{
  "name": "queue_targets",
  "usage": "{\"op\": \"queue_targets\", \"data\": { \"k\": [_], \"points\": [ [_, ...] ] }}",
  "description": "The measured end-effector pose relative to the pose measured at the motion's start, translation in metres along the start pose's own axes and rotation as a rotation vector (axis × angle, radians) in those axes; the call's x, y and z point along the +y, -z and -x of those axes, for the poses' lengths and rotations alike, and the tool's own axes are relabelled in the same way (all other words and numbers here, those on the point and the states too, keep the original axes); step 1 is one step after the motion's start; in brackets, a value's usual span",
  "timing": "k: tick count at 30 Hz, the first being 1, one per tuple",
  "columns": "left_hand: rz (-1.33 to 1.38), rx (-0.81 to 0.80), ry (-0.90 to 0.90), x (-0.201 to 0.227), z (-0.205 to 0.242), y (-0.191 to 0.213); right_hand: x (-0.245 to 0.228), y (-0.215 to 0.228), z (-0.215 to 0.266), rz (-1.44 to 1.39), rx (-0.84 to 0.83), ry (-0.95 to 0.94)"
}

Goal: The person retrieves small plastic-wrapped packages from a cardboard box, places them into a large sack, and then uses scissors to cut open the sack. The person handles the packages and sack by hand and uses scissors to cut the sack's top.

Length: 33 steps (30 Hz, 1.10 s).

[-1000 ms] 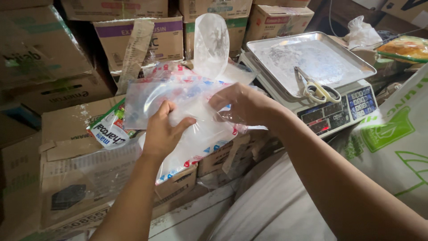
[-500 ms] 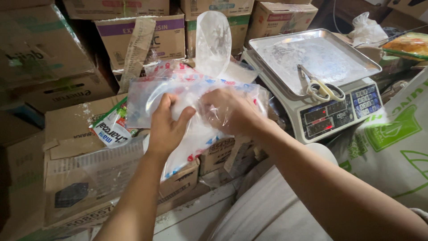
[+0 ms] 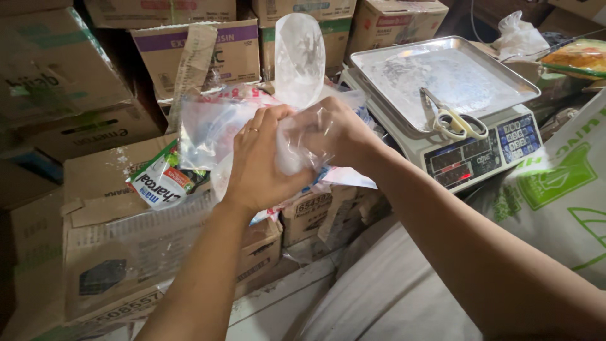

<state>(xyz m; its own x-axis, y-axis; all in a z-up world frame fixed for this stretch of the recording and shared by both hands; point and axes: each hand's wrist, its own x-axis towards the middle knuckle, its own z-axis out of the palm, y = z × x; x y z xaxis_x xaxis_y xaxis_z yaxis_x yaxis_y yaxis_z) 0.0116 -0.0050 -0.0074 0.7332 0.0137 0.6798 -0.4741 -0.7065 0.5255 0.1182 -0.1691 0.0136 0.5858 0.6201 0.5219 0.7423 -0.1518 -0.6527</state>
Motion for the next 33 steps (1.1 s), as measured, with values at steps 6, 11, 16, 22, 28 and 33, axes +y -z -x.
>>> {"op": "queue_targets", "data": {
  "k": [6,11,16,22,28,33],
  "points": [
    [-0.025,0.027,0.005,-0.015,0.004,-0.005,-0.025,0.006,-0.001,0.307,-0.031,0.022],
    [-0.031,0.016,0.016,-0.020,0.008,-0.005,-0.056,0.020,0.003,0.071,0.042,-0.437],
    [-0.044,0.039,0.036,-0.020,0.007,-0.006,-0.079,0.040,0.006,0.136,0.095,-0.382],
    [-0.008,0.081,-0.038,-0.025,0.006,0.002,-0.097,0.062,0.008,0.087,0.218,-0.651],
    [-0.006,0.065,-0.052,-0.033,0.007,0.007,-0.086,0.085,0.014,-0.079,0.284,-0.650],
    [-0.071,0.029,0.066,-0.039,0.013,0.002,-0.064,0.090,0.020,-0.348,0.378,-0.725]
  ]
}}
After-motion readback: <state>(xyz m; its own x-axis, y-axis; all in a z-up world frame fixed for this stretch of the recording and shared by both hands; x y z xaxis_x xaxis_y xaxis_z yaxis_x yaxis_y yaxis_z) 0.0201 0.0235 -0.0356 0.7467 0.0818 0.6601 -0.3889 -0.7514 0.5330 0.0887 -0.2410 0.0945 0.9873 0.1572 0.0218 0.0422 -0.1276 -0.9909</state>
